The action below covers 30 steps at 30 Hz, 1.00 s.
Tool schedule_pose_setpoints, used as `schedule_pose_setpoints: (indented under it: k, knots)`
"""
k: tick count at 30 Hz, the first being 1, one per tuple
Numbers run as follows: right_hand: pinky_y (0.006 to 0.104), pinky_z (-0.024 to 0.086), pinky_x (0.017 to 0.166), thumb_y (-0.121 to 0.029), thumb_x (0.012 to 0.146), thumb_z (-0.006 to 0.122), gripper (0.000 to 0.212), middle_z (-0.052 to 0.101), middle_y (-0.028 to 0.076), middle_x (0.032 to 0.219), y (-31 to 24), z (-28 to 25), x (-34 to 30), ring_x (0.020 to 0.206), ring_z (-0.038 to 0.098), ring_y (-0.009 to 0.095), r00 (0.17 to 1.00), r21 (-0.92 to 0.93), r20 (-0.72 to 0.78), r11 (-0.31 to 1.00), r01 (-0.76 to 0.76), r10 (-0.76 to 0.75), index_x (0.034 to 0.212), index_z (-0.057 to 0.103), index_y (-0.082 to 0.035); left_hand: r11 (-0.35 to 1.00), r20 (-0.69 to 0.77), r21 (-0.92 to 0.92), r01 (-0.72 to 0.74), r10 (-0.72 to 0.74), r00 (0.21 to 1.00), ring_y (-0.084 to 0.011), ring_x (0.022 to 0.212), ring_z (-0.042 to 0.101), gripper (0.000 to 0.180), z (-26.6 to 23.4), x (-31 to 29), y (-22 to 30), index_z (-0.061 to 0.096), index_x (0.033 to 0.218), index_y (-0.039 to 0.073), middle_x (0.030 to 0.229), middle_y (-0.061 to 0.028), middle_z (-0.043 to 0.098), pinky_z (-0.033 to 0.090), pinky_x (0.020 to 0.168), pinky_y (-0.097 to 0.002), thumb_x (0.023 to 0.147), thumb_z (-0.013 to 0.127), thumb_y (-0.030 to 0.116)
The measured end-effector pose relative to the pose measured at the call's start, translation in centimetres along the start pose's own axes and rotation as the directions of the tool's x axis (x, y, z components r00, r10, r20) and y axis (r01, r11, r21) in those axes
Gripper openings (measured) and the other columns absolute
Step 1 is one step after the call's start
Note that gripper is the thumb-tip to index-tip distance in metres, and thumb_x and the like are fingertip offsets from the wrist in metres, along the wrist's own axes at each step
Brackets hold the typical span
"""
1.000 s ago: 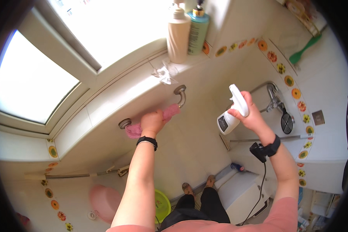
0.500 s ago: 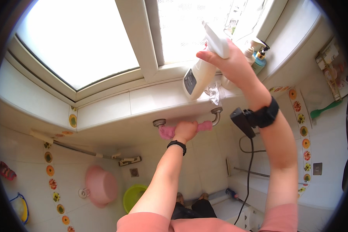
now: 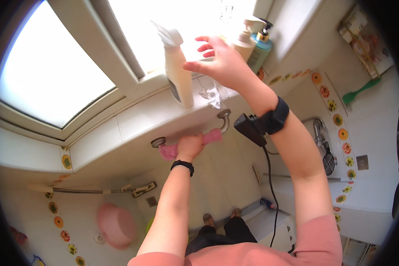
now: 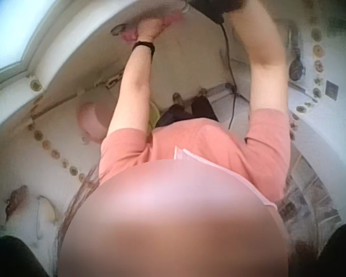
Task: The person cleans a bathroom by wiping a towel rack with a pink cloth, scrubbing tiled walls with a sponge, spraying a cleaning solution from a white bottle onto the floor and walls, and using a squeegee to push water toward the drain. A green basin is moved aside during the process.
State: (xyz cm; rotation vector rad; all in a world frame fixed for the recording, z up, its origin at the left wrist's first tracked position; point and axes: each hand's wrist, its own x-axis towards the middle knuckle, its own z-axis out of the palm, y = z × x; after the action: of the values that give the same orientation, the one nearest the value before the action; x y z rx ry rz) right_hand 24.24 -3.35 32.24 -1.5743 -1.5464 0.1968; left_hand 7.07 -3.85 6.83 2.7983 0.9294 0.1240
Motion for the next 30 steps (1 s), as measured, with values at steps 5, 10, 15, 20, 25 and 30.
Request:
schedule_pose_setpoints:
  k: [5, 10, 15, 20, 25, 30]
  knots:
    - [0.0258, 0.046, 0.077, -0.021, 0.085, 0.064, 0.024, 0.059, 0.003, 0.092, 7.5, -0.1, -14.4, 0.084, 0.056, 0.011, 0.946, 0.363, 0.15, 0.874, -0.324, 0.288, 0.102, 0.058, -0.005, 0.994, -0.032, 0.11, -0.016, 0.02, 0.999, -0.0294, 0.061, 0.063, 0.03, 0.5, 0.2, -0.2, 0.061, 0.08, 0.011, 0.068, -0.0109, 0.064, 0.051, 0.053, -0.0426, 0.072, 0.068, 0.039]
    - [0.0426, 0.045, 0.089, -0.041, 0.076, 0.062, 0.041, 0.062, 0.008, 0.109, 15.2, -4.6, -35.6, 0.112, 0.051, 0.029, 0.457, -0.803, 0.281, 0.468, -0.369, 0.844, 0.106, 0.066, -0.014, 0.981, -0.02, 0.192, -0.032, 0.036, 0.999, -0.0304, 0.06, 0.063, 0.032, 0.7, 0.1, -0.3, 0.057, 0.08, 0.011, 0.066, -0.0103, 0.062, 0.049, 0.049, -0.0429, 0.069, 0.073, 0.036]
    - [0.0501, 0.036, 0.098, -0.029, 0.076, 0.06, 0.035, 0.058, 0.011, 0.117, 20.2, -18.0, -49.3, 0.119, 0.045, 0.031, 0.297, -0.938, -0.184, -0.078, -0.337, 0.937, 0.105, 0.066, -0.011, 0.96, -0.004, 0.28, -0.022, 0.024, 1.0, -0.0319, 0.062, 0.063, 0.03, 0.9, 0.3, -0.1, 0.056, 0.082, 0.011, 0.069, -0.0115, 0.064, 0.05, 0.053, -0.044, 0.071, 0.069, 0.036]
    - [0.0513, 0.025, 0.107, -0.03, 0.078, 0.061, 0.054, 0.034, 0.008, 0.144, 19.6, -21.8, -55.8, 0.136, 0.024, 0.03, 0.212, -0.94, -0.242, -0.175, -0.293, 0.947, 0.129, 0.049, -0.017, 0.947, -0.044, 0.32, 0.005, 0.009, 0.999, -0.0329, 0.063, 0.063, 0.027, 1.0, 0.4, -0.1, 0.056, 0.084, 0.011, 0.07, -0.0121, 0.064, 0.051, 0.054, -0.0451, 0.072, 0.065, 0.034]
    - [0.0569, 0.02, 0.106, -0.028, 0.088, 0.045, 0.046, 0.032, 0.008, 0.146, 22.2, -21.8, -58.0, 0.137, 0.023, 0.029, 0.271, -0.936, -0.349, -0.32, -0.144, 0.897, 0.133, 0.045, -0.018, 0.937, -0.055, 0.349, 0.01, 0.01, 0.998, -0.0336, 0.063, 0.062, 0.027, 1.3, 0.5, -0.3, 0.057, 0.087, 0.011, 0.071, -0.0126, 0.064, 0.05, 0.055, -0.0457, 0.071, 0.064, 0.033]
    - [0.0572, 0.015, 0.106, -0.021, 0.093, 0.033, 0.042, 0.035, 0.005, 0.146, 26.0, -24.0, -58.2, 0.134, 0.028, 0.028, 0.186, -0.93, -0.367, -0.356, -0.089, 0.912, 0.131, 0.048, -0.016, 0.916, -0.041, 0.4, 0.039, -0.024, 0.999, -0.0353, 0.066, 0.063, 0.03, 1.1, 0.2, -0.7, 0.057, 0.09, 0.011, 0.073, -0.0146, 0.064, 0.051, 0.057, -0.0469, 0.072, 0.065, 0.034]
